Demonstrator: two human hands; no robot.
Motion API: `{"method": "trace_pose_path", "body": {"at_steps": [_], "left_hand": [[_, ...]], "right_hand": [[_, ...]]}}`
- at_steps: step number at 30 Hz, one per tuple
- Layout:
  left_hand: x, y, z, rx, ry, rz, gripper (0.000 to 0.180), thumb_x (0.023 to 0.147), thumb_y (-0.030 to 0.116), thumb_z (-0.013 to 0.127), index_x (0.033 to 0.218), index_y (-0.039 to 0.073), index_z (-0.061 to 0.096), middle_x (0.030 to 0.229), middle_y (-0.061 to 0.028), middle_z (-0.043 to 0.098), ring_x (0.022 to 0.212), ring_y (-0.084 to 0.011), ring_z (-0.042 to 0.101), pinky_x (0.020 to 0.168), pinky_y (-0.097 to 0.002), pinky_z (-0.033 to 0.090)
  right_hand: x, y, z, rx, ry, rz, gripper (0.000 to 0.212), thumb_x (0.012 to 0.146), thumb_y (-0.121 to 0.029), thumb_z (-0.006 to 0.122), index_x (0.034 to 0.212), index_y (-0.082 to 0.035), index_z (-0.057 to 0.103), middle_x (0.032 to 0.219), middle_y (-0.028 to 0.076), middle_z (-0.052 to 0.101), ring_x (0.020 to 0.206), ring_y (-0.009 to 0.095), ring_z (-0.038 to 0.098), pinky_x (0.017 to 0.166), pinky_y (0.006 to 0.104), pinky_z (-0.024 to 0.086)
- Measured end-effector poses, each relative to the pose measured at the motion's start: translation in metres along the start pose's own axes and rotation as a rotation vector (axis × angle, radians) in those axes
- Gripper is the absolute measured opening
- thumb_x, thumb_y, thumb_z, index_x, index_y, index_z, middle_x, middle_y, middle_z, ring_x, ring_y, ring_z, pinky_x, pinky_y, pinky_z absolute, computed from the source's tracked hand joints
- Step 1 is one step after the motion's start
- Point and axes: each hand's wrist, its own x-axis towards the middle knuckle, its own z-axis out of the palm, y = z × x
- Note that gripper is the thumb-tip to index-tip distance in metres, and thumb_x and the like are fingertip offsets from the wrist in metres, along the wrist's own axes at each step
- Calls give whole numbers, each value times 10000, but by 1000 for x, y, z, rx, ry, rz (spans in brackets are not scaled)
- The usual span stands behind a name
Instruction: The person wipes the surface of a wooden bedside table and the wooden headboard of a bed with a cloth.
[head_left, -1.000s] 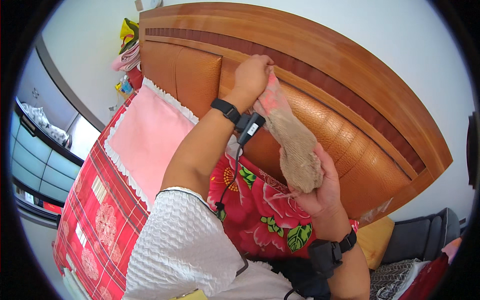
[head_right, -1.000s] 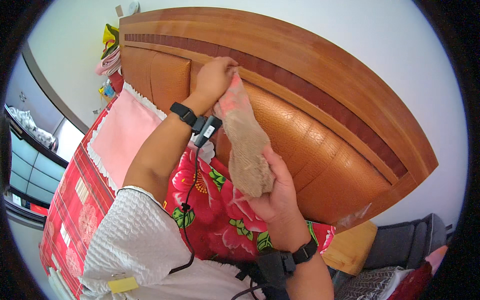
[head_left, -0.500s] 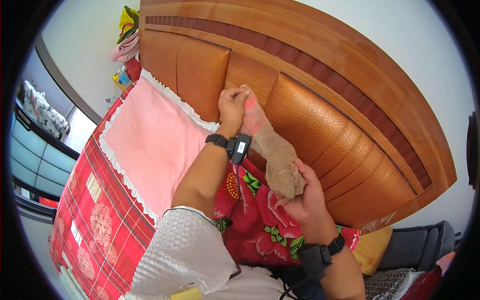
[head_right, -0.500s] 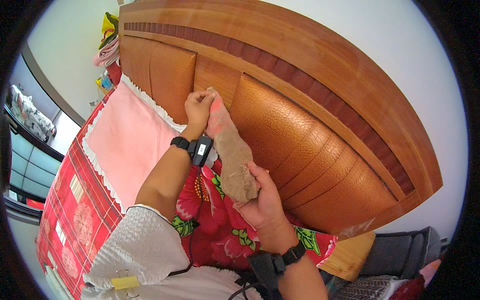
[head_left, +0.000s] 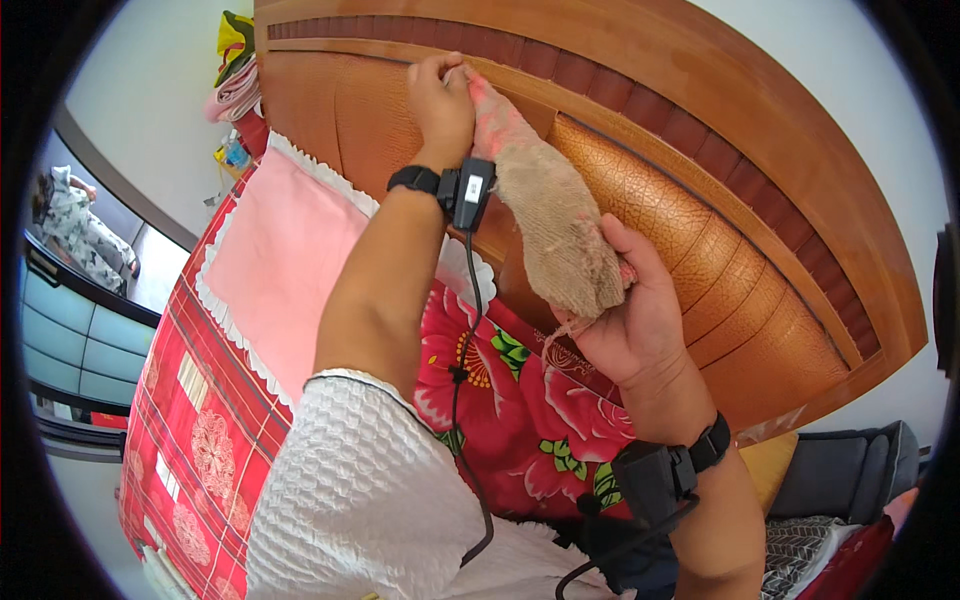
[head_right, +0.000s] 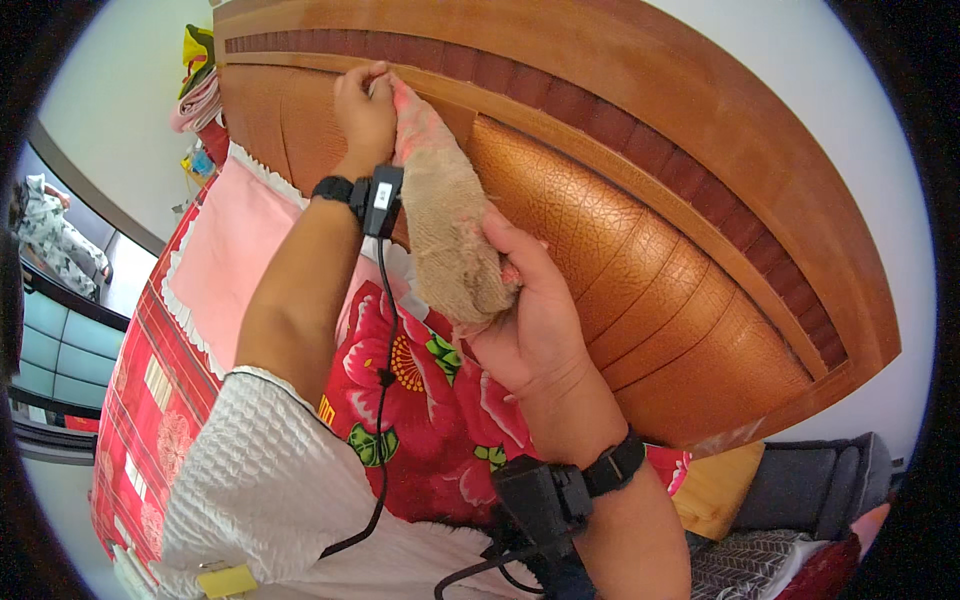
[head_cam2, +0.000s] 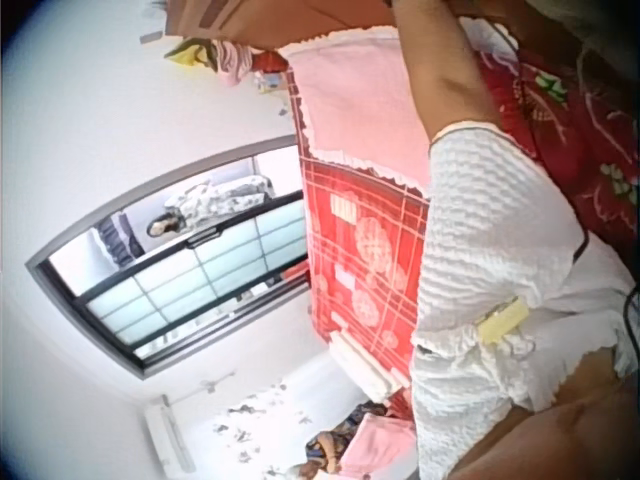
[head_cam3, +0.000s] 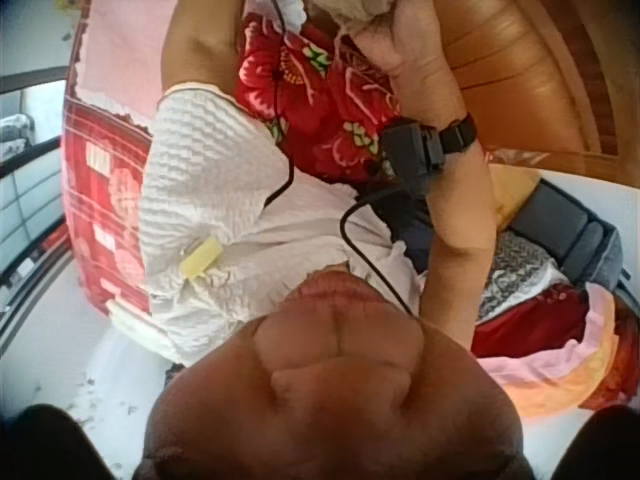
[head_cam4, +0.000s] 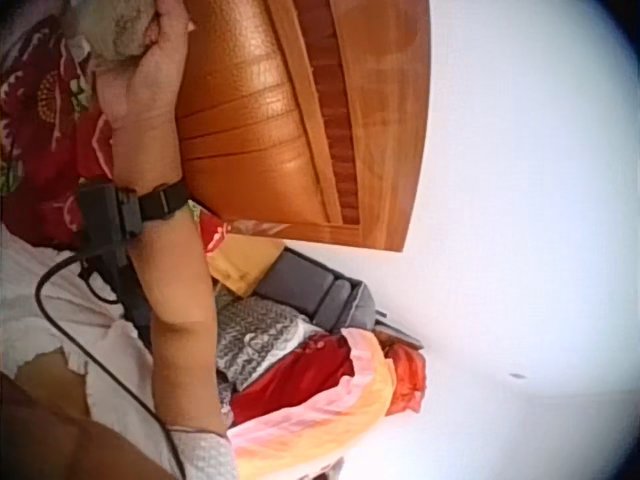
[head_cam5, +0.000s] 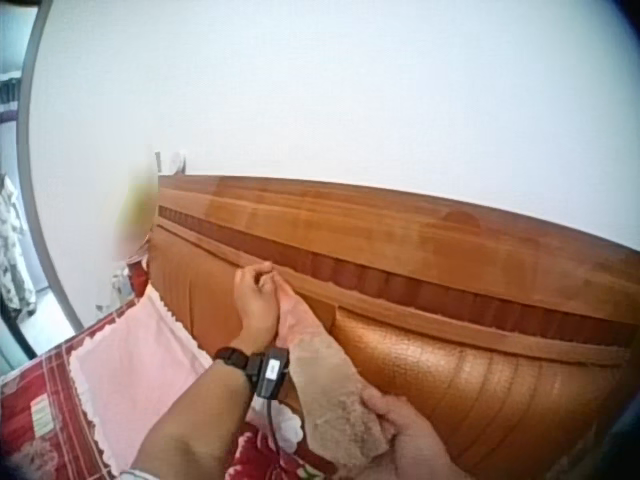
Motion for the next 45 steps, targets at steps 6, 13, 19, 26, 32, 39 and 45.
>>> {"method": "trace_pose_path", "body": {"at_steps": [6, 13, 19, 26, 32, 39, 45], "left_hand": [[-73, -22, -11, 91, 36, -104, 153, 844, 87, 540, 980, 32, 582, 974, -139, 547, 917, -297, 540, 809, -361, 437], [-150, -40, -39, 352, -76, -296, 305, 898, 205, 478, 1169, 80, 538, 1125, -144, 524, 1008, -318, 524, 844, -393, 428], [-163, -27, -48, 410, -374, -593, 461, 898, 233, 448, 1326, 81, 372, 1176, -200, 482, 1040, -343, 513, 850, -420, 430], [-200, -95, -46, -329, -312, -1128, 351, 901, 250, 466, 1171, 26, 473, 969, -174, 591, 838, -321, 595, 689, -418, 488], [-163, -5, -24, -946, -228, -1170, 307, 911, 309, 474, 1070, 65, 574, 1008, -82, 563, 821, -232, 573, 763, -317, 472], [-79, 60, 10, -487, -231, -137, 257, 852, 83, 561, 1101, 74, 623, 1079, -130, 498, 1012, -244, 514, 892, -322, 412], [-152, 31, -8, -146, -162, -215, 265, 842, 77, 581, 1102, 92, 629, 1070, -129, 518, 988, -254, 522, 864, -314, 423]], "right_hand": [[4, 14, -44, -18, 143, 94, 337, 901, -266, 477, 1123, -22, 548, 1059, 108, 624, 944, 225, 616, 780, 343, 523], [3, 20, -62, 22, 221, 76, 343, 892, -240, 478, 1134, -3, 531, 1083, 133, 608, 961, 259, 602, 837, 384, 497], [-10, 15, -60, -10, 221, 74, 349, 884, -221, 491, 1169, -21, 519, 1109, 126, 595, 992, 255, 590, 842, 379, 494], [-17, 25, -54, 4, 186, 100, 364, 879, -206, 502, 1194, -22, 504, 1179, 119, 558, 1048, 250, 562, 874, 381, 475], [-38, 8, -26, 20, 176, -20, 426, 900, -283, 449, 1210, 7, 487, 1177, 166, 558, 1060, 296, 558, 889, 411, 473], [-49, -15, -6, 9, 152, -149, 413, 909, -286, 431, 1190, 9, 498, 1170, 156, 567, 1043, 276, 575, 820, 357, 517], [-47, 2, -46, 117, 161, -13, 377, 885, -271, 484, 1146, -3, 529, 1104, 131, 602, 998, 249, 595, 819, 359, 507]]}}
